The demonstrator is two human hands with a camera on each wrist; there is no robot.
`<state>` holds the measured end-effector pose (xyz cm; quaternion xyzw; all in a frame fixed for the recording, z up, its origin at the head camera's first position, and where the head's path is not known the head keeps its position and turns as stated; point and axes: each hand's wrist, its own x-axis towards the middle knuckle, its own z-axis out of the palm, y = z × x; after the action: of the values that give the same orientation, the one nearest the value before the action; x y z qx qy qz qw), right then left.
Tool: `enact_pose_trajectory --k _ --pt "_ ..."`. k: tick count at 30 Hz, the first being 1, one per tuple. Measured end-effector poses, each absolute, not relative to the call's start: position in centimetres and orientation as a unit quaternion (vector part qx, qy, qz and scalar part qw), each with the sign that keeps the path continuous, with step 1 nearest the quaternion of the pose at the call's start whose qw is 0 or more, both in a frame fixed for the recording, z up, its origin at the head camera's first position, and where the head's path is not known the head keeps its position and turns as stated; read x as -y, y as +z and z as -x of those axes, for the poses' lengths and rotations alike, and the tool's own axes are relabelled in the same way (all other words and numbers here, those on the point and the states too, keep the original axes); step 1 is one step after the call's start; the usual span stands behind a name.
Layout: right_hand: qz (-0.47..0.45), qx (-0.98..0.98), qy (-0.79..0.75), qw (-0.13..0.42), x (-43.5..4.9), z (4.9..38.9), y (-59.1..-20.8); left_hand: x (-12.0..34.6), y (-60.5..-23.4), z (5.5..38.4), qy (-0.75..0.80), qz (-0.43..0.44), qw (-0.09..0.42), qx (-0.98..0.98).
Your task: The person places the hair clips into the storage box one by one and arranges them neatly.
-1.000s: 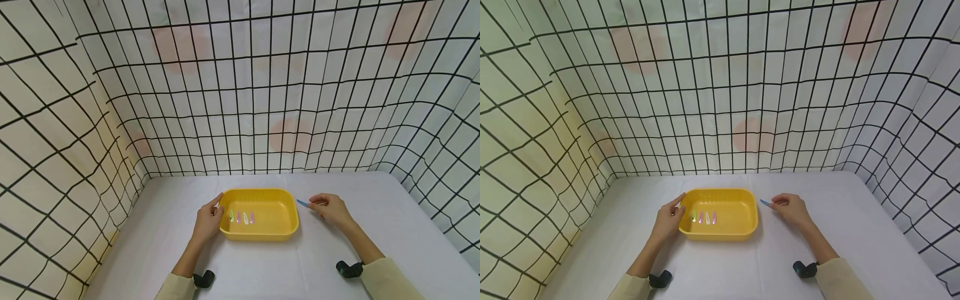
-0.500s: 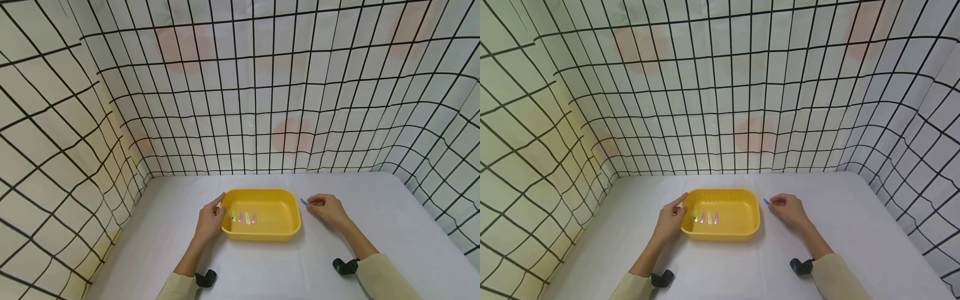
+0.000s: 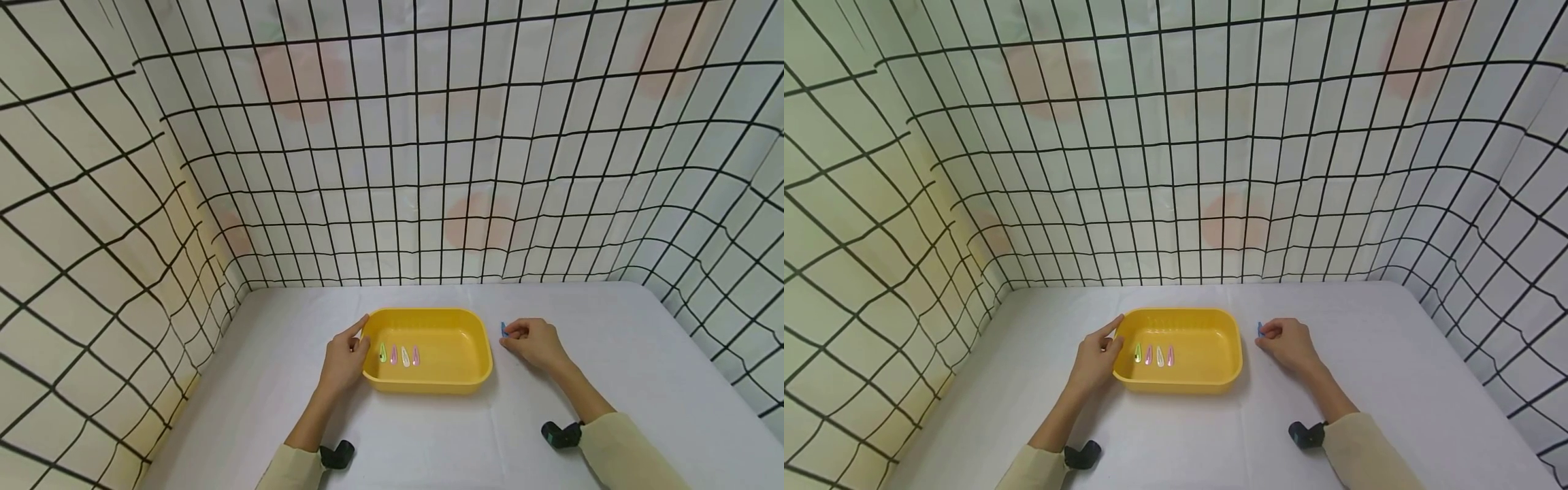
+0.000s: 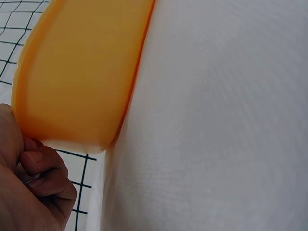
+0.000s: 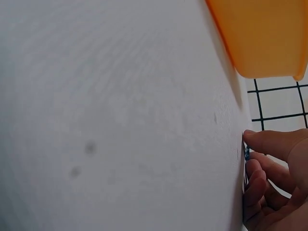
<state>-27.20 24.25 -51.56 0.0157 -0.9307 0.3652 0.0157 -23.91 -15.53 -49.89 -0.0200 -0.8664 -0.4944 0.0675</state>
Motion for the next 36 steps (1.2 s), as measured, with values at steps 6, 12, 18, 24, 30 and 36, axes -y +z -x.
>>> enact_pose_trajectory --k 6,12,18,24,30,36 --pt "0.003 0.936 0.352 0.029 -23.89 27.33 -51.60 15.49 -49.87 23.91 -0.494 0.019 0.068 0.866" --pt "0.011 0.940 0.340 0.036 -23.79 27.39 -51.55 15.38 -49.89 23.85 -0.495 0.017 0.066 0.866" --pt "0.015 0.938 0.345 0.038 -23.92 27.48 -51.42 15.38 -49.89 23.91 -0.493 0.017 0.068 0.867" --pt "0.030 0.939 0.341 0.036 -23.93 27.25 -51.14 15.41 -49.92 23.98 -0.490 0.015 0.067 0.869" --pt "0.038 0.938 0.343 0.035 -24.07 26.98 -51.15 15.39 -49.88 23.94 -0.487 0.012 0.065 0.871" --pt "0.048 0.929 0.366 0.037 -24.40 26.92 -51.24 15.45 -49.94 23.98 -0.484 0.008 0.064 0.873"
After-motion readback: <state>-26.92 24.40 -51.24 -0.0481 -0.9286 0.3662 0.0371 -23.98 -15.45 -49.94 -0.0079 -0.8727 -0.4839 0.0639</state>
